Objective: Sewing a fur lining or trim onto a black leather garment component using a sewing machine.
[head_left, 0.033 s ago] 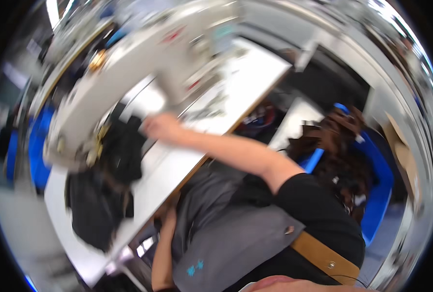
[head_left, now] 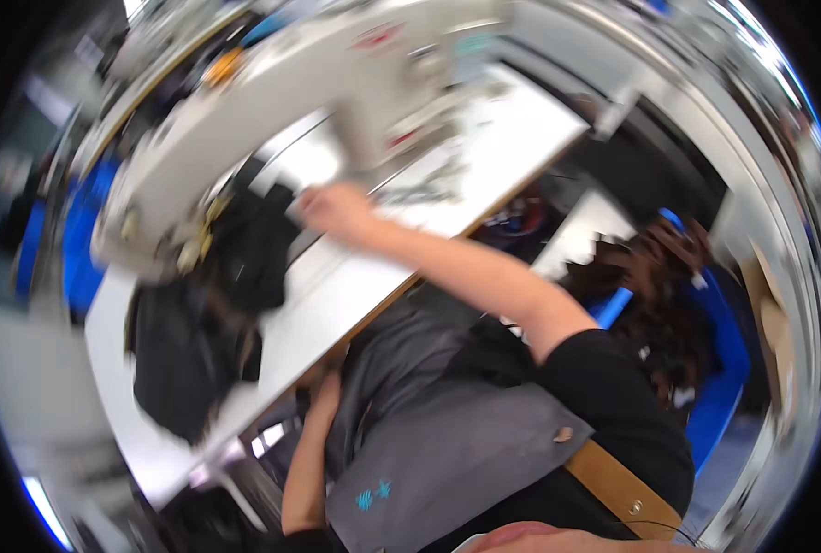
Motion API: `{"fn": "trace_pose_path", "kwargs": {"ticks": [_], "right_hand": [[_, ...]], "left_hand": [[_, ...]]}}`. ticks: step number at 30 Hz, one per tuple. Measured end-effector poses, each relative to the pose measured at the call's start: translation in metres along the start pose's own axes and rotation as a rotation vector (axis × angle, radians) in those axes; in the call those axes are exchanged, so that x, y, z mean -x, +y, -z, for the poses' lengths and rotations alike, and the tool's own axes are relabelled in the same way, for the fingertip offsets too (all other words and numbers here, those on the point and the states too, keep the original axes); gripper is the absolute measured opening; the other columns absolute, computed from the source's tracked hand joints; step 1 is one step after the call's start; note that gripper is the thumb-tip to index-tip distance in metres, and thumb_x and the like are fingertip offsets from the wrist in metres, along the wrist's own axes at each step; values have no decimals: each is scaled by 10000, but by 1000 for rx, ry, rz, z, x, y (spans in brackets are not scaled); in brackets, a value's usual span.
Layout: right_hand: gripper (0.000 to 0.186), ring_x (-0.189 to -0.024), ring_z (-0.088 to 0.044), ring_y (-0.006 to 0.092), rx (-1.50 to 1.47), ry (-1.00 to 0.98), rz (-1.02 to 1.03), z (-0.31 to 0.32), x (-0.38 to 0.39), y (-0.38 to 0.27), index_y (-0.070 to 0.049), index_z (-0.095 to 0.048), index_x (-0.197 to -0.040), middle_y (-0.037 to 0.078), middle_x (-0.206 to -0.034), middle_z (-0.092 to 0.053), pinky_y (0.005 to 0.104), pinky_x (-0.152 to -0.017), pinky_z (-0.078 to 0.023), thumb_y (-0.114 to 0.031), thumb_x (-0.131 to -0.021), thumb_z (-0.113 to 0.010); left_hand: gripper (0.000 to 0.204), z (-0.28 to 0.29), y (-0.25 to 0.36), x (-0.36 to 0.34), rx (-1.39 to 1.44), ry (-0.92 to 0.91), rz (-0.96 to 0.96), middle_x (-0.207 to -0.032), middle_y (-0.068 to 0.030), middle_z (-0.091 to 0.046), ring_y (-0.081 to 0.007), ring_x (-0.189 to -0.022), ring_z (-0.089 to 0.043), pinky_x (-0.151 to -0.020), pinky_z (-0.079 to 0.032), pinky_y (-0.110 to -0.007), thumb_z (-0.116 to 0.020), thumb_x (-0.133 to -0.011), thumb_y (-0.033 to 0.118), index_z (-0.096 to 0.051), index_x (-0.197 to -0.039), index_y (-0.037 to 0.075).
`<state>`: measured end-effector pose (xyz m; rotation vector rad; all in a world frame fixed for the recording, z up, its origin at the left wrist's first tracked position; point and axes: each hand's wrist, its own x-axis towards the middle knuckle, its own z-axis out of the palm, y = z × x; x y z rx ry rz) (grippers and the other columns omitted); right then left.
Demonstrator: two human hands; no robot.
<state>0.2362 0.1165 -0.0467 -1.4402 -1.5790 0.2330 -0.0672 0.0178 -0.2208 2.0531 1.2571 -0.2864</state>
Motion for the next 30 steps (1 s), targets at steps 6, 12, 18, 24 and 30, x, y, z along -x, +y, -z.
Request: {"fn": "trace_pose_path", "kwargs": {"ticks": [6, 12, 18, 24, 30], "right_hand": [[131, -595, -647, 170, 12, -51, 23, 10, -9, -19, -14, -670, -820, 91, -678, -674, 292, -581, -498, -144, -809, -665], [135, -1031, -569, 210, 17, -103, 39, 21, -1, -21, -39, -670, -858, 84, -964, -639, 301, -805, -461, -164, -809, -685], [469, -1163, -512, 290, 65, -266, 387, 12, 10, -64, -79, -618, -1154, 105, -1241, -567, 406, -979, -376, -274, -745, -735], [630, -1171, -512, 277, 80, -495, 779, -44, -21, -101, -1, -580, -1186, 117, -1239, -577, 393, -988, -372, -405, -726, -729], [554, -1160, -523, 276, 132, -563, 797, -60, -19, -84, 3, -609, -1138, 116, -1217, -596, 389, -977, -393, -350, -727, -723]], "left_hand": [[211, 4, 5, 69, 233, 343, -197, -999, -232, -600, -397, -988, -566, -842, -453, -423, -552, -868, 146, -616, -984, -19], [225, 60, 13, 201, 420, 558, 26, -1030, -151, -671, -277, -982, -636, -865, -474, -328, -632, -847, 139, -665, -1032, 15], [234, 197, 50, 225, 356, 921, -119, -1008, -126, -667, -206, -944, -630, -839, -483, -303, -593, -775, -88, -654, -997, -44], [201, 283, 59, 81, -164, 711, -554, -1107, -121, -638, -283, -1064, -576, -923, -451, -336, -541, -895, 32, -633, -1068, -12], [194, 289, 50, 57, -464, 719, -523, -936, -66, -629, -275, -1041, -536, -870, -452, -368, -635, -849, 216, -622, -878, 24]]}}
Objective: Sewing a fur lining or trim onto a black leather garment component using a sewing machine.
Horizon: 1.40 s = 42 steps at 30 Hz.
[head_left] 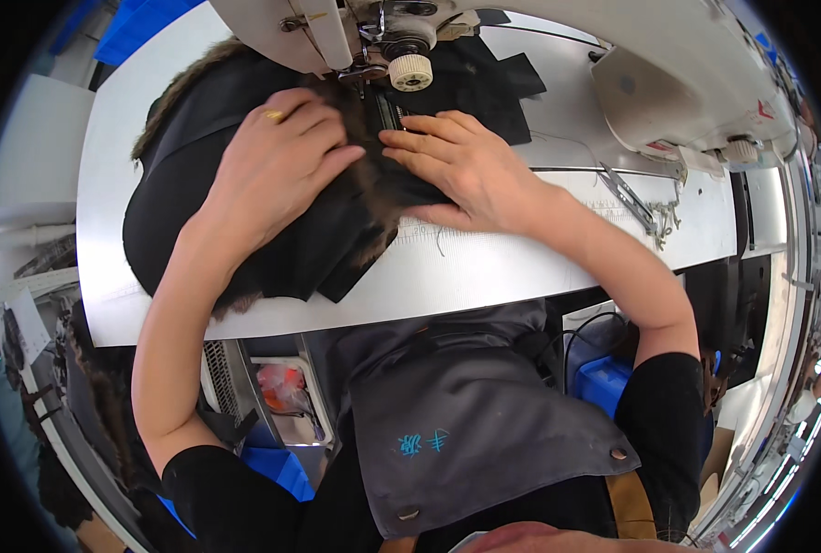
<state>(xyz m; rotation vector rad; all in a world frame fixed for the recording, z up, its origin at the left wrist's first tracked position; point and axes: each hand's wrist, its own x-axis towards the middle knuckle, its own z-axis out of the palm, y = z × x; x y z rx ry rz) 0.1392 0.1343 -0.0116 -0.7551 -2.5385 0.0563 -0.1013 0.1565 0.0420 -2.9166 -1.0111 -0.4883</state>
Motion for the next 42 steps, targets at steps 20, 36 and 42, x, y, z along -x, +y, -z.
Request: {"fn": "trace_pose_path", "kwargs": {"ticks": [20, 36, 42], "right_hand": [[712, -1215, -461, 350, -114, -240, 64, -10, -30, -7, 60, -559, -1068, 163, -1095, -576, 484, -1062, -306, -469, -628, -742], [297, -789, -561, 205, 35, 108, -118, -2, -20, 16, -59, -658, -1028, 25, -1123, -637, 306, -698, -497, -216, -779, -691], [339, -761, -545, 194, 211, 4, -159, -6, -22, 10, -67, -651, -1100, 13, -1157, -627, 304, -643, -495, -194, -786, -657]], "left_hand": [[323, -15, -10, -9, -16, -90, -42, -1223, -27, -603, -227, -1129, -532, -1053, -311, -439, -565, -879, 160, -607, -1189, 79], [307, -26, -18, 2, -22, -28, 126, -1134, -70, -626, -250, -1124, -514, -1001, -332, -390, -499, -900, 150, -626, -1165, 63], [303, -25, -17, -2, -99, -38, 79, -1075, -64, -585, -249, -1113, -495, -997, -329, -389, -522, -893, 175, -628, -1153, 62]]}}
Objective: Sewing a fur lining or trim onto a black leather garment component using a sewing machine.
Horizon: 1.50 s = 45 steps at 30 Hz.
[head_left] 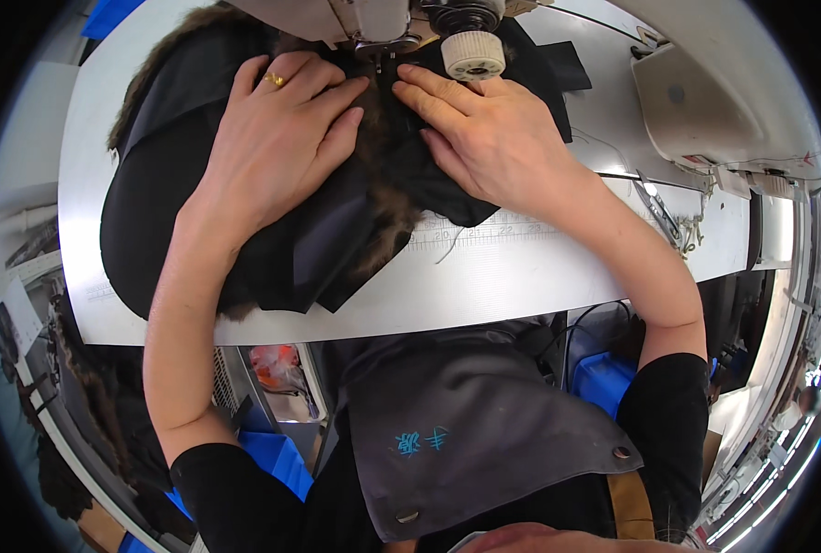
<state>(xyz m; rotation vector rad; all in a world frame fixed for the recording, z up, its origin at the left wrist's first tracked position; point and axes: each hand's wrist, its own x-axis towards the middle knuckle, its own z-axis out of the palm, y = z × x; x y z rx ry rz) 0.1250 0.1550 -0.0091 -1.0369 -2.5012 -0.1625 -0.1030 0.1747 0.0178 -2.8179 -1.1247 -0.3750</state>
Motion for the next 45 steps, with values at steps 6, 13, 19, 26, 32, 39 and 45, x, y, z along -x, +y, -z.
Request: {"fn": "trace_pose_path", "kwargs": {"ticks": [6, 13, 19, 26, 32, 39, 45], "right_hand": [[383, -747, -551, 191, 62, -25, -20, 4, 2, -6, -50, -653, -1105, 50, -1158, -635, 305, -620, -492, -177, -744, -664], [435, -765, -566, 201, -23, -55, -75, 8, 9, -12, -92, -608, -1172, 19, -1197, -606, 306, -639, -501, -146, -744, -662], [180, -759, -628, 284, -222, 4, -217, -2, -14, 0, -79, -603, -951, 72, -879, -597, 381, -603, -515, -163, -803, -659], [98, -724, -610, 297, -381, 110, -238, -15, -17, 14, -62, -582, -842, 99, -813, -573, 385, -608, -496, -137, -799, -628], [109, -700, -597, 297, -400, 71, -233, -7, -12, 19, -31, -568, -794, 101, -794, -566, 371, -620, -480, -126, -777, -617], [81, -693, -599, 288, -365, 47, -267, -2, -11, 18, -52, -581, -825, 90, -778, -565, 371, -607, -487, -112, -781, -612], [85, -654, -617, 256, 17, -5, -53, -3, -9, 20, -100, -607, -852, 67, -749, -562, 356, -531, -495, -108, -770, -628]], "left_hand": [[253, -4, -3, -1, 17, 66, 7, -1022, -39, -605, -210, -1090, -515, -993, -339, -392, -560, -880, 244, -677, -1015, 65], [251, -1, -1, 2, 44, 62, 9, -1012, -49, -602, -209, -1078, -518, -1009, -332, -406, -568, -871, 238, -680, -1019, 69], [251, -5, -1, 1, 34, 37, -16, -978, -54, -585, -221, -1055, -520, -999, -339, -420, -575, -861, 218, -678, -1032, 67], [235, -3, -2, 1, 38, 94, -15, -1056, -34, -601, -212, -1089, -513, -1010, -341, -400, -574, -854, 203, -682, -1002, 55], [223, -5, -4, -1, 73, 134, -46, -1068, -29, -650, -210, -1097, -527, -1018, -339, -394, -569, -857, 187, -679, -983, 41], [223, -3, -5, -1, 109, 90, -20, -1033, -41, -660, -202, -1093, -536, -1019, -337, -395, -553, -869, 181, -671, -983, 31], [229, -6, -7, -2, 147, 127, -28, -1013, -55, -662, -211, -1086, -539, -1022, -331, -397, -544, -871, 184, -672, -967, 20]]}}
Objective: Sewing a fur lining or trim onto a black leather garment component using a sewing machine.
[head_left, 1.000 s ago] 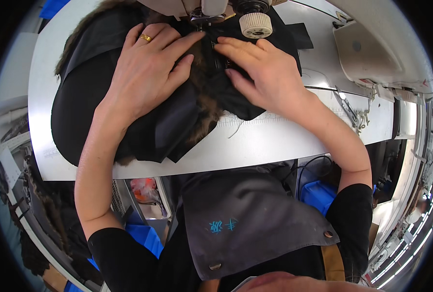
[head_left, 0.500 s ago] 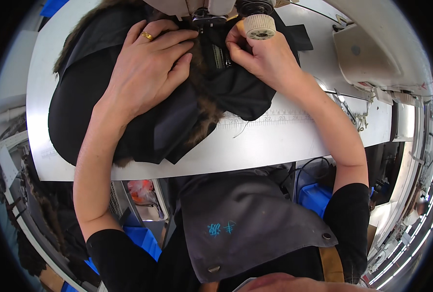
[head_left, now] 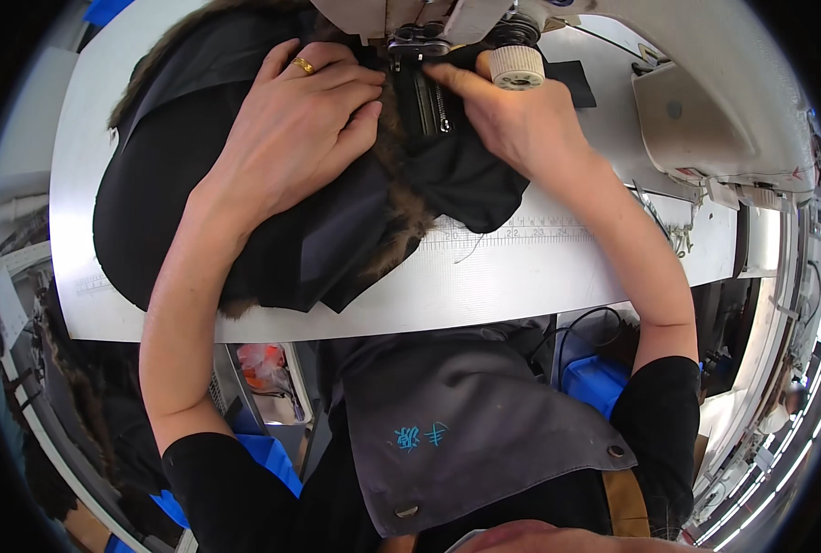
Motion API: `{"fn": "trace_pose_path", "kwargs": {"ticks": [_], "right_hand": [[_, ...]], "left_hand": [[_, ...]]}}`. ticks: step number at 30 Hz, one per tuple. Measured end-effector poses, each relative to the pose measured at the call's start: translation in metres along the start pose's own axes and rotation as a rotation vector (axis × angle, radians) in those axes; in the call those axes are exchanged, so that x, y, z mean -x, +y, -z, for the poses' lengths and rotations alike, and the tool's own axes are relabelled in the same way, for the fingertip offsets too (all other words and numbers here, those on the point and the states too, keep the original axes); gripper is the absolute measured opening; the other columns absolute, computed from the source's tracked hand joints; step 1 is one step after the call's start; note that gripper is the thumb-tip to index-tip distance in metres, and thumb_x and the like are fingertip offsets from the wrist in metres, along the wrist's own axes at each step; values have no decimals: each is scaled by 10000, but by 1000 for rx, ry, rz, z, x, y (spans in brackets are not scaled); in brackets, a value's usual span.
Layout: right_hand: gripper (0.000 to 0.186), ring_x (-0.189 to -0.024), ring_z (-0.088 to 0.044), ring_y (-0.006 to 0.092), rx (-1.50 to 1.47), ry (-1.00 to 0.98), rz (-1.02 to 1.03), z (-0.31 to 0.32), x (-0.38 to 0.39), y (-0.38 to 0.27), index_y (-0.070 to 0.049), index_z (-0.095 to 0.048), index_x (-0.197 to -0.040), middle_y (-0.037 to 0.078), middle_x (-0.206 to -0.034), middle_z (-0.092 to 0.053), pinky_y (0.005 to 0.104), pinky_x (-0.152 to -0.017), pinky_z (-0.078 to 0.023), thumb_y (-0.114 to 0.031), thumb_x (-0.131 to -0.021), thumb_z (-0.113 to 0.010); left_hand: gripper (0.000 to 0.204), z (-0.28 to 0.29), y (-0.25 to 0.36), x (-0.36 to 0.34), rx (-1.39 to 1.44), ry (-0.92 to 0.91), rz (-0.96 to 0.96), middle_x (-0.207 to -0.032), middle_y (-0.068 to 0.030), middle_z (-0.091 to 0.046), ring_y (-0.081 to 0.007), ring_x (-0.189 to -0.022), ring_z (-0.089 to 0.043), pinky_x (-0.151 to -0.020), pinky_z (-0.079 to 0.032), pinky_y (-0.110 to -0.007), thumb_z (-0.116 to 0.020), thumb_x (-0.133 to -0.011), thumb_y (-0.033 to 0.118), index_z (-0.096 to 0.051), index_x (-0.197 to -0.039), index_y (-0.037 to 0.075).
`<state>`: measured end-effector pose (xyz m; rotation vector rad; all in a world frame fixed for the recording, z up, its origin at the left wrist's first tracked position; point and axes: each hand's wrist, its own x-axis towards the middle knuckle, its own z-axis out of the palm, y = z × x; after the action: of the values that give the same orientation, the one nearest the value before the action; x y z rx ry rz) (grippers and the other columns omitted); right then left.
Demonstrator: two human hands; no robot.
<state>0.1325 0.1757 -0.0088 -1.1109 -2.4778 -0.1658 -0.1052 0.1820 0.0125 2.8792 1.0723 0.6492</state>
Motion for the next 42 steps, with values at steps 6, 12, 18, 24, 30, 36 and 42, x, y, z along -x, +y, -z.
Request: {"fn": "trace_pose_path", "kwargs": {"ticks": [6, 12, 18, 24, 30, 36, 42], "right_hand": [[199, -621, -609, 249, 150, -16, -82, -10, 0, -3, -146, -614, -986, 43, -748, -568, 337, -536, -499, -97, -794, -621], [252, -677, -634, 197, -149, 56, -194, -8, 5, 5, -119, -643, -1079, 48, -749, -606, 291, -649, -520, -91, -829, -643], [178, -682, -607, 275, -309, 154, -251, -4, 0, 0, -81, -569, -940, 63, -772, -591, 357, -580, -482, -141, -798, -658], [409, -700, -622, 274, 44, -163, -486, 8, -10, 1, -46, -569, -1025, 86, -798, -627, 361, -578, -485, -357, -787, -689], [537, -799, -635, 301, 223, 200, -326, 4, 2, 21, -42, -637, -863, 109, -825, -633, 408, -667, -483, -545, -700, -729], [526, -810, -636, 331, -68, 13, -613, 5, 2, 28, -22, -644, -924, 144, -822, -653, 426, -680, -484, -508, -729, -688], [338, -706, -601, 384, -306, -28, -607, 10, -3, 25, 17, -609, -816, 185, -664, -599, 442, -625, -456, -305, -721, -649]], "left_hand": [[235, -1, -1, 2, 19, 4, 17, -999, -61, -666, -218, -1073, -549, -1017, -341, -404, -550, -864, 187, -670, -955, 6], [225, 1, 1, 0, 41, 26, 7, -978, -68, -669, -218, -1060, -552, -1008, -352, -407, -563, -852, 175, -672, -936, -3], [213, -1, -1, 0, 43, 40, -7, -969, -71, -670, -222, -1041, -562, -999, -361, -411, -574, -844, 168, -675, -915, -5], [207, -2, -3, 0, 58, 43, -13, -954, -72, -670, -230, -1039, -567, -1005, -361, -420, -582, -837, 163, -677, -904, -8], [210, -2, -1, -2, 86, 54, -7, -950, -75, -670, -231, -1037, -569, -1013, -362, -426, -584, -837, 164, -678, -904, -11], [200, -3, -2, -2, 62, 50, -22, -948, -72, -671, -229, -1038, -569, -1014, -365, -427, -588, -833, 157, -679, -898, -9], [190, -3, -3, 0, 70, 41, -18, -946, -74, -668, -231, -1041, -567, -1017, -364, -429, -593, -828, 148, -680, -888, -10]]}}
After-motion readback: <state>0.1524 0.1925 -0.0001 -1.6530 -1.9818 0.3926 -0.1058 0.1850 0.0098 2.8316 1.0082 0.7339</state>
